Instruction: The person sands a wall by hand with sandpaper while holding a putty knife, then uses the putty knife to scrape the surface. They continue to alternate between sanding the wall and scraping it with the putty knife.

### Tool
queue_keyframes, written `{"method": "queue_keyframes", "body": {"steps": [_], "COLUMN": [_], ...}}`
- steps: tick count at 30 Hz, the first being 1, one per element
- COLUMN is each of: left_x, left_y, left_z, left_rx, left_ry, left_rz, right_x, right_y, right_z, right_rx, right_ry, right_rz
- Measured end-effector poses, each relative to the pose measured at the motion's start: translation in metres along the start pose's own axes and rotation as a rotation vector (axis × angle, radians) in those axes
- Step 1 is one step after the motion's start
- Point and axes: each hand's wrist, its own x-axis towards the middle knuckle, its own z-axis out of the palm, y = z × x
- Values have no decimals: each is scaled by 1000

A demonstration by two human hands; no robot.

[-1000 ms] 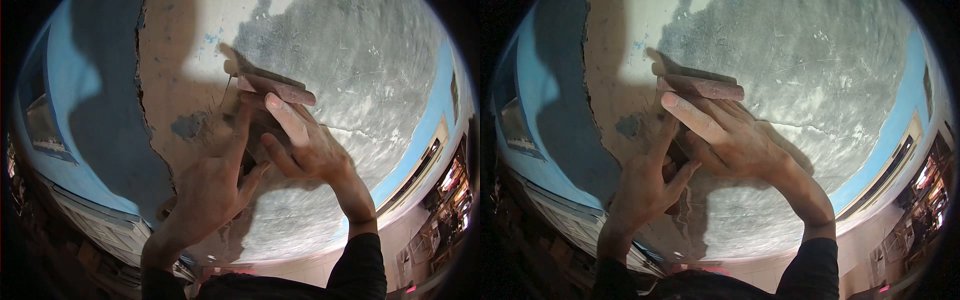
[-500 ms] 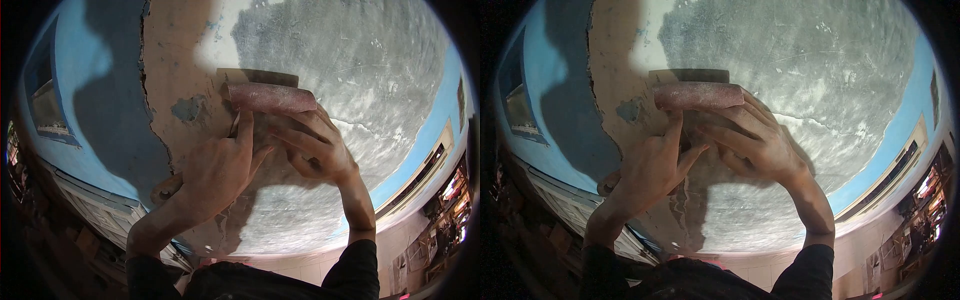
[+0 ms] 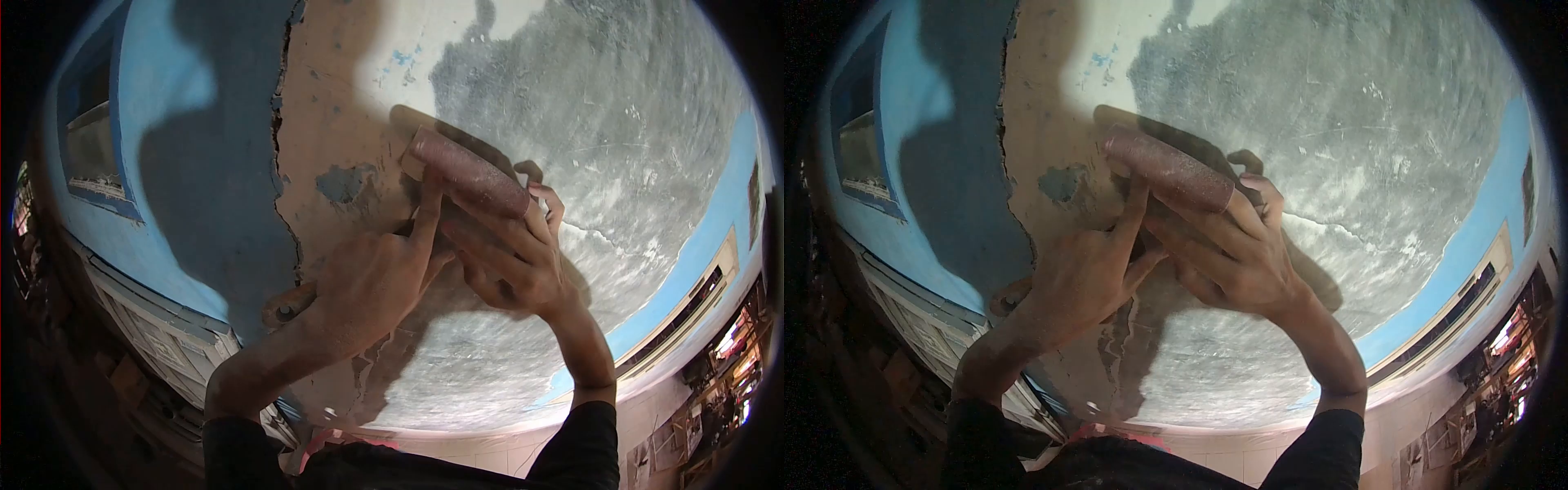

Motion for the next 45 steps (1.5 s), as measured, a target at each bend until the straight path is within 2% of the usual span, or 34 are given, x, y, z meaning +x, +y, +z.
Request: {"method": "queue_keyframes", "body": {"steps": [3, 6, 10, 12, 15, 19, 23, 27, 29, 31, 34, 37, 40, 41, 43, 45], "left_x": [-1, -3, -17, -32, -55, -84, -99, -119, -119, -119, -107, -115, -136, -138, -134, -128], "left_y": [-1, -6, -9, -13, -13, -21, -22, -33, -39, -37, -24, -16, -32, -28, -20, -11], "left_z": [2, 4, -4, -1, 11, 35, 55, 68, 73, 75, 75, 77, 89, 98, 114, 117], "left_rx": [-5, -45, -209, -288, -433, -715, -824, -828, -817, -825, -842, -959, -936, -943, -943, -954], "left_ry": [29, 46, 140, 117, 64, 0, -86, -155, -128, -130, -56, -58, -266, -256, -240, -178], "left_rz": [31, 43, 46, -35, -143, -316, -339, -384, -377, -362, -231, -316, -348, -338, -301, -163], "right_x": [17, 43, 52, 61, 66, 33, 45, 26, 9, 27, 53, 36, 22, 28, 54, 59], "right_y": [13, 22, 36, 41, 51, 23, 33, 21, 29, 26, 19, 22, 27, 25, 17, 16], "right_z": [-1, 3, 16, 6, -3, 27, 19, 27, 28, 32, 30, 28, 27, 28, 33, 27], "right_rx": [21, -108, -309, -354, -587, -360, -548, -459, -440, -473, -454, -489, -528, -515, -503, -480], "right_ry": [-80, -52, -155, -173, 0, -79, -107, -92, -89, -55, -73, -100, -95, -95, -81, -102], "right_rz": [-91, -212, -136, -53, 83, 50, -20, 72, 50, 25, 44, 56, 69, 67, 76, 72]}}
